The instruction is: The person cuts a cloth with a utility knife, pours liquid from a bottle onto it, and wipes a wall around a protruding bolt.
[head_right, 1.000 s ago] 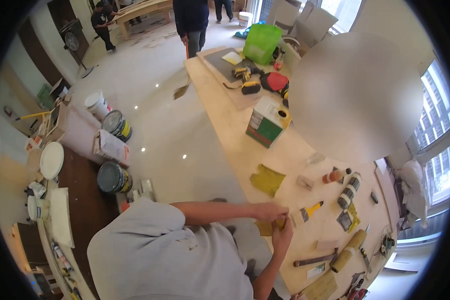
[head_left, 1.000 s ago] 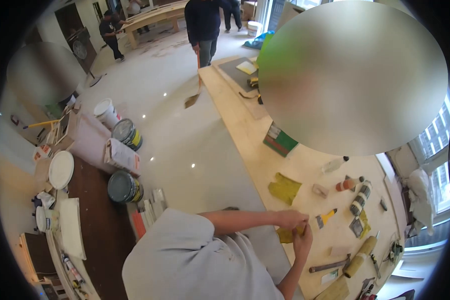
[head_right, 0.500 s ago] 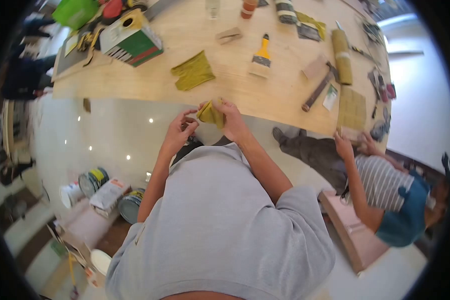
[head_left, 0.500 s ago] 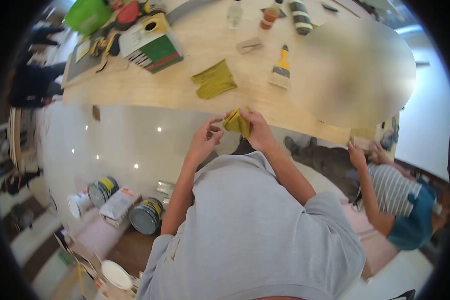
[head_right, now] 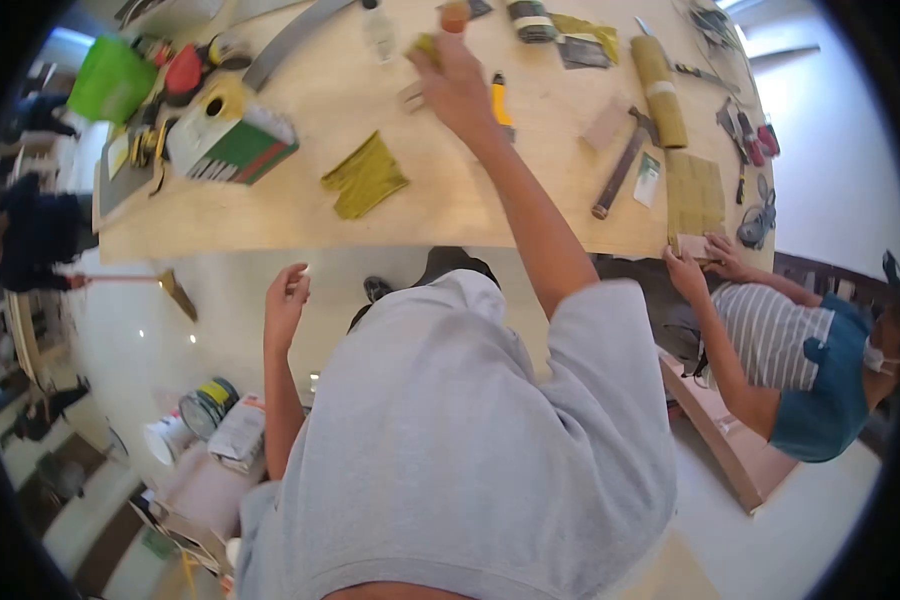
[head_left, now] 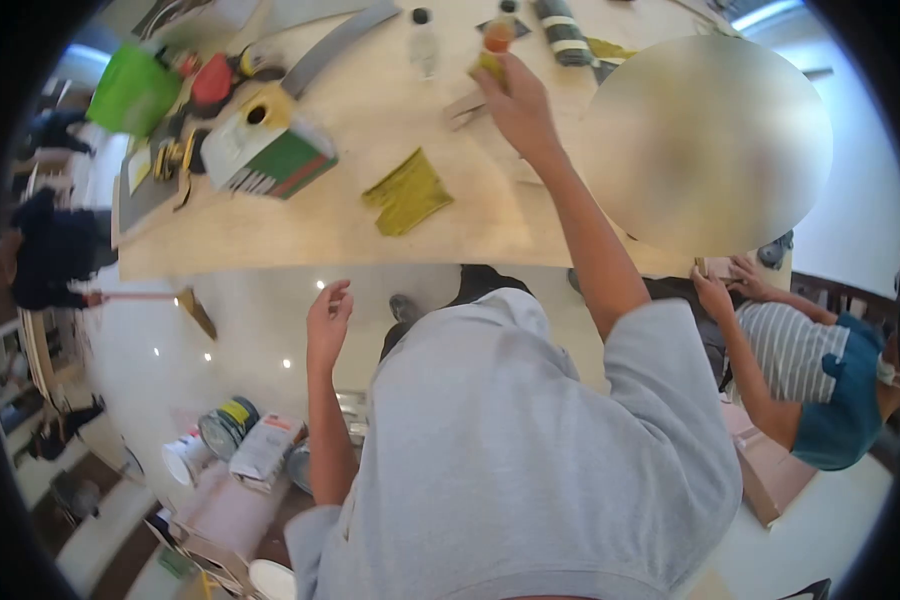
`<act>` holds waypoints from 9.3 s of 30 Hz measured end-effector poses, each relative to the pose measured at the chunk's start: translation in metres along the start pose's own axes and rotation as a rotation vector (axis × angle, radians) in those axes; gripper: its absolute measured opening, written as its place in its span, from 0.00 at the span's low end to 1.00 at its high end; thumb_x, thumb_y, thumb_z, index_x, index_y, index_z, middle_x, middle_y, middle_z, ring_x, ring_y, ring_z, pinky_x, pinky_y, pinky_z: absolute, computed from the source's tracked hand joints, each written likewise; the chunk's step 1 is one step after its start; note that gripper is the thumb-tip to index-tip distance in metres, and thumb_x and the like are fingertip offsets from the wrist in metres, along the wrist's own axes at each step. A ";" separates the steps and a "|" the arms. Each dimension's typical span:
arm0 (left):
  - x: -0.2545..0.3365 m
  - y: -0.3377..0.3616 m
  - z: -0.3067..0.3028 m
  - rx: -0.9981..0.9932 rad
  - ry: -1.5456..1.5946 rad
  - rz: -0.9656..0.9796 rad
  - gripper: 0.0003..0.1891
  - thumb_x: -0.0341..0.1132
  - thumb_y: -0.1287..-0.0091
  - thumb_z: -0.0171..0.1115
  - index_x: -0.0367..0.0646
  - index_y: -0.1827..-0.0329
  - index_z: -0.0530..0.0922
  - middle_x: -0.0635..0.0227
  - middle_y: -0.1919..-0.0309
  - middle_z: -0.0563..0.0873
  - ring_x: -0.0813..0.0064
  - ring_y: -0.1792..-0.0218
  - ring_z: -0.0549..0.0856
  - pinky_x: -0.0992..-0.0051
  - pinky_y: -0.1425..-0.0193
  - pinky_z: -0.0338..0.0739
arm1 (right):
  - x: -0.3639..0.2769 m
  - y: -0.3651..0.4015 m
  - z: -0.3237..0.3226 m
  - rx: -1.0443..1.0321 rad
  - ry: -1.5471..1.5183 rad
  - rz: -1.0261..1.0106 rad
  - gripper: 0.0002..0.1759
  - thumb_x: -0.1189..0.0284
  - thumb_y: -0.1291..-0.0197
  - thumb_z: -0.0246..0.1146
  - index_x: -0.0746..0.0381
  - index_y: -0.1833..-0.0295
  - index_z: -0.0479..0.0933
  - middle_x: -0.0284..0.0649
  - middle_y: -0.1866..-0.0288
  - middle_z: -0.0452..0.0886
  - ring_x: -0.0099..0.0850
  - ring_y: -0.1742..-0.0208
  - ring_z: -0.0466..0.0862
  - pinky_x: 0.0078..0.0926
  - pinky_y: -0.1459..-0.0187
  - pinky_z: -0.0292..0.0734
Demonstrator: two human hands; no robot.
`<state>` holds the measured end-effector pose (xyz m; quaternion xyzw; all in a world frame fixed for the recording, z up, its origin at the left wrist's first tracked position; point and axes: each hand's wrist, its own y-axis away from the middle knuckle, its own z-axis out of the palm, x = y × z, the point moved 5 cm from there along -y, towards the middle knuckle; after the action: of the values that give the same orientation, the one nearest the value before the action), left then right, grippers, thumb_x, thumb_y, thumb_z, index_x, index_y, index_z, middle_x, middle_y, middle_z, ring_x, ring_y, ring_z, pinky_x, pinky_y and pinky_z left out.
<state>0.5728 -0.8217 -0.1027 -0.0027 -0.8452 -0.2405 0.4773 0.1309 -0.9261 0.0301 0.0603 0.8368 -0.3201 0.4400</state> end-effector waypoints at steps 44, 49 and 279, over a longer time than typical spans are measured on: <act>0.034 0.088 0.085 0.254 -0.136 -0.347 0.20 0.34 0.26 0.69 0.43 0.32 0.86 0.53 0.59 0.92 0.60 0.60 0.91 0.63 0.50 0.85 | 0.047 -0.132 0.096 -0.118 0.264 -0.410 0.15 0.69 0.23 0.65 0.62 0.36 0.80 0.49 0.38 0.84 0.53 0.38 0.84 0.47 0.42 0.83; 0.008 0.119 0.085 0.323 -0.043 -0.478 0.20 0.35 0.24 0.69 0.42 0.31 0.85 0.57 0.59 0.91 0.67 0.58 0.89 0.66 0.48 0.84 | 0.064 -0.138 0.130 -0.238 0.368 -0.324 0.14 0.67 0.20 0.62 0.59 0.35 0.79 0.49 0.39 0.82 0.53 0.38 0.83 0.49 0.41 0.85; -2.429 3.238 -1.656 3.645 0.862 -1.220 0.37 0.41 0.39 0.86 0.40 0.30 0.78 0.61 0.42 0.89 0.69 0.40 0.86 0.66 0.32 0.80 | -2.911 4.074 1.327 -3.444 0.757 -0.108 0.18 0.59 0.15 0.59 0.54 0.63 0.76 0.24 0.78 0.60 0.18 0.81 0.54 0.21 0.79 0.48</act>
<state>3.9874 1.9103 -0.0468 -0.6976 -0.2186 -0.6774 0.0813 4.3782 2.0282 -0.2207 0.3908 -0.2404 -0.8627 0.2126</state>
